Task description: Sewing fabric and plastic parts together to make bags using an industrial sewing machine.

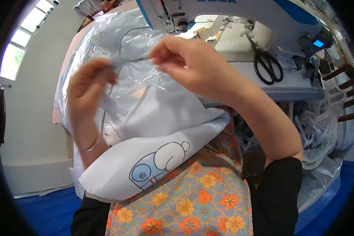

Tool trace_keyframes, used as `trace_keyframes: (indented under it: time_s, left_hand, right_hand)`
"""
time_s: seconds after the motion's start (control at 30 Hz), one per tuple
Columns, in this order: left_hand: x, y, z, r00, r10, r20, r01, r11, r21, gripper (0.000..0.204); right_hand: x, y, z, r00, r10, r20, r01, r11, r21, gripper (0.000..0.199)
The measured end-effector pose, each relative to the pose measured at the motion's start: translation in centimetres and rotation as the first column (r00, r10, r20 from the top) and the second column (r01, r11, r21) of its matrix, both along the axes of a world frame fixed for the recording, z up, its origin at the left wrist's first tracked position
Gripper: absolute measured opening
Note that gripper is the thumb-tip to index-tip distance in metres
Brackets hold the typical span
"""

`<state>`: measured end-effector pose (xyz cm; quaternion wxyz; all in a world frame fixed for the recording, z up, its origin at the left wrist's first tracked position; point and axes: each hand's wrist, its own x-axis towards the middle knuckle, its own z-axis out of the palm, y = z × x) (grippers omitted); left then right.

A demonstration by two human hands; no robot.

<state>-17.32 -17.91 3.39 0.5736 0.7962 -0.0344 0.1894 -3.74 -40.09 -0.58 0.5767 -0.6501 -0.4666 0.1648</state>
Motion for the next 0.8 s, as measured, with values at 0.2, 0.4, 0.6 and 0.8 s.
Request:
trace_keyframes:
  time_s: [0.2,0.4,0.6,0.8]
  left_hand:
    - [-5.6,4.0,7.1,0.670,0.264,0.694,-0.728,0.416,0.545,0.021]
    - [-3.4,-3.1,4.3,0.991,-0.099,0.087,0.032,0.821,0.570,0.021]
    - [-0.1,-5.6,-1.1,0.794,-0.397,-0.460,0.573,0.741,0.350,0.013]
    - [8.5,-1.9,-9.0,0.964,-0.093,-0.251,0.226,0.783,0.579,0.022]
  right_hand:
    - [-2.4,2.5,-8.7,0.763,-0.138,0.632,0.226,0.972,-0.059,0.072]
    - [-0.9,4.5,-8.8,0.812,-0.366,0.455,0.458,0.883,-0.106,0.053]
    - [0.6,4.5,-1.5,0.780,-0.499,0.377,0.466,0.866,0.182,0.013]
    - [0.5,5.0,4.6,0.592,-0.457,0.664,0.213,0.883,0.419,0.018]
